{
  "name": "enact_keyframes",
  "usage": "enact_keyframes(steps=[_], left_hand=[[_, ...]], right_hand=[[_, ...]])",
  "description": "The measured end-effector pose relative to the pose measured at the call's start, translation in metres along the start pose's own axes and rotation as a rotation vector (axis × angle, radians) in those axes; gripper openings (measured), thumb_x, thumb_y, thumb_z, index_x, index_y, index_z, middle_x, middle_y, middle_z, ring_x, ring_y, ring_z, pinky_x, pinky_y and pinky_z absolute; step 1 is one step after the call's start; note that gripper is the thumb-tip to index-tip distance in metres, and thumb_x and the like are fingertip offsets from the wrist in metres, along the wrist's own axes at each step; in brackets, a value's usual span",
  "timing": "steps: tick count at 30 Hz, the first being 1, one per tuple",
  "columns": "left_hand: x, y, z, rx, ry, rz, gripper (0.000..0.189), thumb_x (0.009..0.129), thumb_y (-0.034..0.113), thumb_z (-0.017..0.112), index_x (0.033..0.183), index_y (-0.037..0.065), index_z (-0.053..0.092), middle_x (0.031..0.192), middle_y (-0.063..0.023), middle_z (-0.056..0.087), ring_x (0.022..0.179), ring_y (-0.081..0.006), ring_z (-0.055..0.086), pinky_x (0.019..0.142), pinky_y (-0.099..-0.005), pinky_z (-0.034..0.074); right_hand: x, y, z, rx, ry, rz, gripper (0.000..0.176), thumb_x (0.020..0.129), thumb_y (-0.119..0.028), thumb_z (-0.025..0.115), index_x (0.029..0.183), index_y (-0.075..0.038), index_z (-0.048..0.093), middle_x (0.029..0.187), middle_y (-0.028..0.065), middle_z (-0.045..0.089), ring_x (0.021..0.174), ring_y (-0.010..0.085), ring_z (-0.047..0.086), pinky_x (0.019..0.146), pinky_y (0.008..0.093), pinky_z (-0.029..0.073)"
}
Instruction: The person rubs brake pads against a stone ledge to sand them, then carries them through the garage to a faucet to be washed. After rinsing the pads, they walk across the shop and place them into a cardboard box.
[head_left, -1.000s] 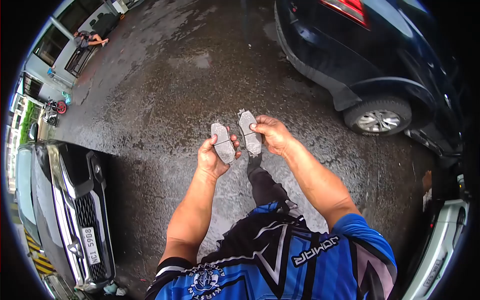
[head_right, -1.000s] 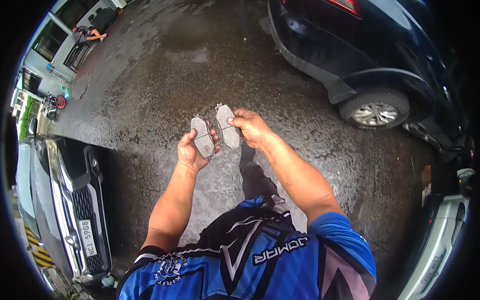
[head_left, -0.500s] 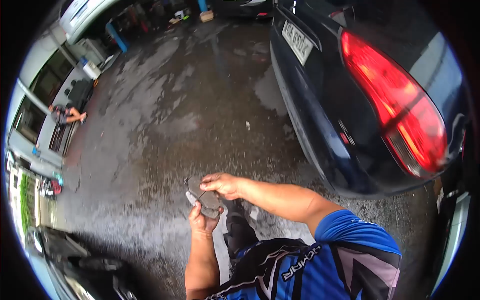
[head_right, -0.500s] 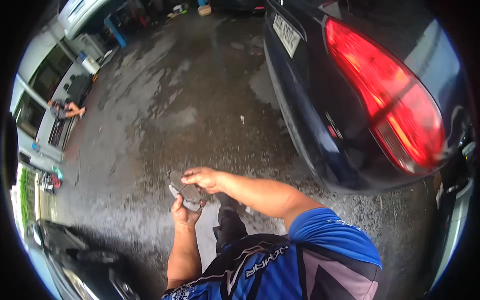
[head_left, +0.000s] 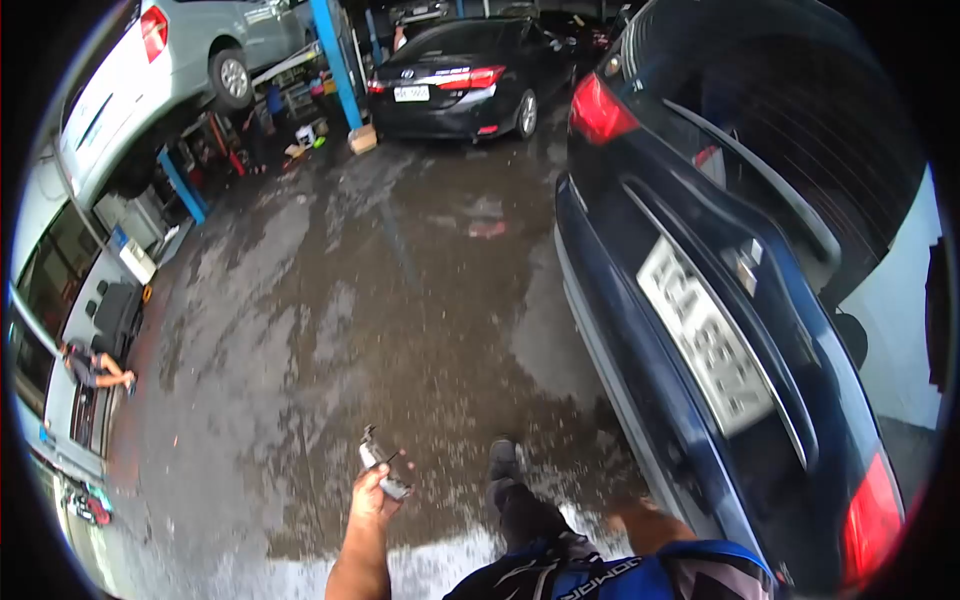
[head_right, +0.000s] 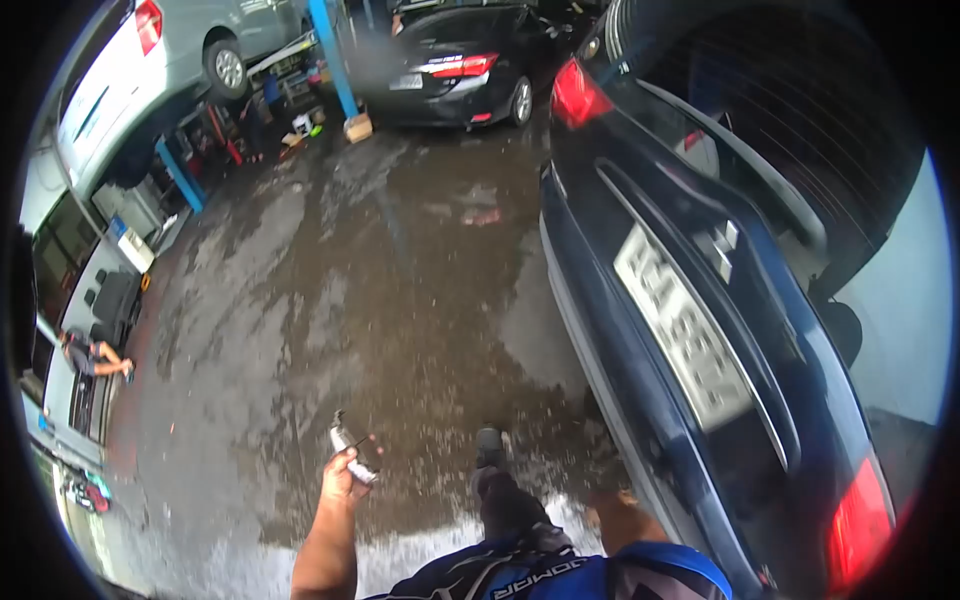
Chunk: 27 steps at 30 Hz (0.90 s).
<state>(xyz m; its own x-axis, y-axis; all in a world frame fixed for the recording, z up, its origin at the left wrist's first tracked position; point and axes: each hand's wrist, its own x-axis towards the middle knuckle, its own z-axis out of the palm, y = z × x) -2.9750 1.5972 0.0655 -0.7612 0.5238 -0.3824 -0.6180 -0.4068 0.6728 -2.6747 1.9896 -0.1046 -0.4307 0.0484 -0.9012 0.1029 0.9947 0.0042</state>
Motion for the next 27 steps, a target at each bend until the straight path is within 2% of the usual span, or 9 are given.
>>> enact_keyframes(steps=[3,7,10,13,19,21,23,25,27], left_hand=[[0.121,0.058,-0.008,0.014,0.036,0.112,0.052,0.071,0.014,0.073,0.120,0.005,0.057,0.109,-0.0119,0.067,0.094,-0.0319,0.067,0.077,-0.0459,0.056],[0.279,0.122,-0.012,-0.065,0.013,0.123,0.055,0.068,0.014,0.074,0.120,0.004,0.059,0.109,-0.0115,0.068,0.096,-0.0306,0.067,0.080,-0.0477,0.056],[0.372,0.163,0.032,-0.133,0.023,0.110,0.056,0.068,0.017,0.074,0.121,0.005,0.059,0.109,-0.0092,0.068,0.100,-0.0290,0.066,0.080,-0.0488,0.056],[0.475,0.199,0.080,-0.099,-0.011,0.166,0.056,0.071,0.022,0.073,0.122,0.005,0.059,0.111,-0.0059,0.068,0.105,-0.0266,0.065,0.078,-0.0476,0.056],[0.739,0.252,0.107,-0.065,0.017,0.149,0.058,0.073,0.023,0.073,0.125,0.005,0.058,0.118,-0.0061,0.066,0.106,-0.0272,0.065,0.074,-0.0462,0.057],[0.839,0.271,0.130,-0.037,-0.067,0.160,0.060,0.072,0.019,0.075,0.127,0.006,0.057,0.118,-0.0067,0.065,0.106,-0.0291,0.064,0.081,-0.0470,0.056],[0.925,0.288,0.177,-0.079,-0.020,0.063,0.059,0.071,0.013,0.074,0.127,0.005,0.056,0.116,-0.0080,0.066,0.104,-0.0291,0.065,0.087,-0.0471,0.054],[1.019,0.303,0.218,0.001,-0.060,0.034,0.057,0.067,0.005,0.073,0.122,0.002,0.057,0.112,-0.0101,0.066,0.100,-0.0315,0.065,0.095,-0.0454,0.051],[1.095,0.319,0.291,0.135,-0.128,0.035,0.056,0.066,0.003,0.072,0.121,0.002,0.058,0.111,-0.0105,0.066,0.099,-0.0327,0.065,0.096,-0.0467,0.051]], right_hand=[[0.043,0.053,-0.024,0.351,-0.084,-0.009,0.046,0.081,-0.029,0.061,0.123,-0.010,0.058,0.129,0.0176,0.056,0.121,0.0331,0.053,0.101,0.0450,0.042],[0.141,0.114,-0.195,0.096,0.096,-0.044,0.030,0.070,-0.012,0.065,0.098,-0.006,0.075,0.109,0.0197,0.069,0.104,0.0357,0.066,0.090,0.0441,0.052],[0.185,0.152,-0.408,0.634,0.627,0.086,0.058,0.100,-0.045,0.033,0.108,0.000,0.070,0.108,0.0253,0.067,0.107,0.0419,0.062,0.094,0.0475,0.049],[0.165,0.194,-0.648,1.120,0.518,0.044,0.089,0.094,-0.074,0.020,0.054,-0.006,0.061,0.058,0.0130,0.062,0.066,0.0282,0.065,0.079,0.0447,0.050],[0.236,0.347,-0.939,0.517,0.900,-0.222,0.065,0.095,-0.060,0.046,0.121,-0.003,0.061,0.111,0.0168,0.067,0.101,0.0325,0.065,0.096,0.0427,0.047],[0.267,0.424,-0.977,1.802,0.624,-0.784,0.062,0.092,-0.054,0.056,0.126,-0.002,0.058,0.120,0.0162,0.064,0.108,0.0321,0.062,0.099,0.0488,0.044],[0.353,0.494,-0.983,2.224,0.719,0.078,0.054,0.090,-0.045,0.063,0.125,-0.005,0.060,0.123,0.0150,0.063,0.114,0.0315,0.058,0.099,0.0521,0.043],[0.335,0.520,-0.943,0.348,0.672,0.482,0.055,0.087,-0.044,0.065,0.125,-0.005,0.059,0.119,0.0169,0.064,0.110,0.0346,0.060,0.097,0.0521,0.045],[0.368,0.576,-0.916,0.841,0.475,0.059,0.054,0.085,-0.048,0.067,0.117,-0.005,0.064,0.112,0.0228,0.066,0.099,0.0367,0.064,0.090,0.0555,0.049]])
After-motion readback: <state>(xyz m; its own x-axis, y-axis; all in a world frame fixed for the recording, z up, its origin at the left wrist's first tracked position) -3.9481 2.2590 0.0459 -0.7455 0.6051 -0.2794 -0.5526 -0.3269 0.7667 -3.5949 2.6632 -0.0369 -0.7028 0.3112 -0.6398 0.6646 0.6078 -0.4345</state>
